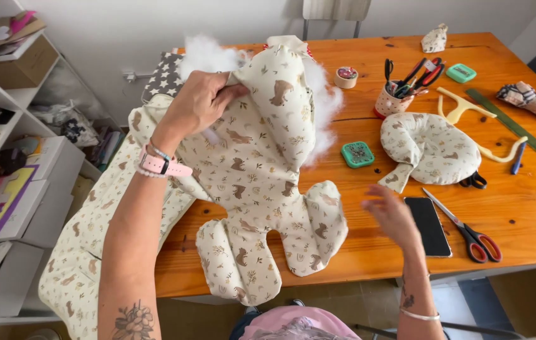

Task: Aligning fabric edges and securing them with pins in preparation for sewing or stuffing.

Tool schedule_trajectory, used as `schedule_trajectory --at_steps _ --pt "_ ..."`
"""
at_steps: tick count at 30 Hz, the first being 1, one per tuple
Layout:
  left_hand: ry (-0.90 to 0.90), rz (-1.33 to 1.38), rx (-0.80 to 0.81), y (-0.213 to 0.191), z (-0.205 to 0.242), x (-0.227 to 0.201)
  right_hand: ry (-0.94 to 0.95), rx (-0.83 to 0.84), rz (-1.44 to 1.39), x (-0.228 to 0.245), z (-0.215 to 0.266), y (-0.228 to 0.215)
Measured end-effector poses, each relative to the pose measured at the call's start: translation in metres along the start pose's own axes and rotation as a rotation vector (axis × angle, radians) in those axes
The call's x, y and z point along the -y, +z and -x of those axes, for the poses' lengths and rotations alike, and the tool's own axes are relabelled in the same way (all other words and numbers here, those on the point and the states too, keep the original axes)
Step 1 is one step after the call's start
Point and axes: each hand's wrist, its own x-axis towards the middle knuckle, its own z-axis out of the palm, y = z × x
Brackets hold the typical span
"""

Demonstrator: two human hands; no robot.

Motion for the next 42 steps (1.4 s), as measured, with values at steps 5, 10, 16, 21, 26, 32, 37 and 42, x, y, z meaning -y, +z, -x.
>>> schedule_trajectory --at_steps 5,10,16,21,26,32,37,42 --pt "0.039 0.074 0.049 0.020 0.004 -0.009 0.127 -0.266 0.257 -0.085 -0.025 -0.027" --pt "0.049 0.092 0.077 0.043 -0.002 -0.007 0.222 -0.248 0.214 -0.104 -0.058 -0.010" --pt "-0.180 0.018 0.189 0.060 0.009 0.014 0.372 -0.679 0.499 -0.123 -0.136 -0.027" --pt "-0.558 -0.104 0.063 0.067 0.036 0.142 0.713 -0.705 0.293 -0.169 -0.196 -0.108" --pt "-0.316 -0.092 -0.122 0.012 0.051 0.157 0.792 -0.634 -0.017 -0.170 -0.194 -0.127" --pt "-0.281 -0.355 -0.096 -0.089 0.020 0.093 0.379 -0.870 -0.301 -0.120 -0.157 -0.128" --pt "-0.232 -0.790 -0.203 -0.089 0.026 0.230 0.032 -0.839 -0.352 0.006 -0.055 -0.108" --pt "-1.072 -0.186 0.542 0.008 0.050 0.156 0.120 -0.683 -0.617 0.044 0.020 -0.058"
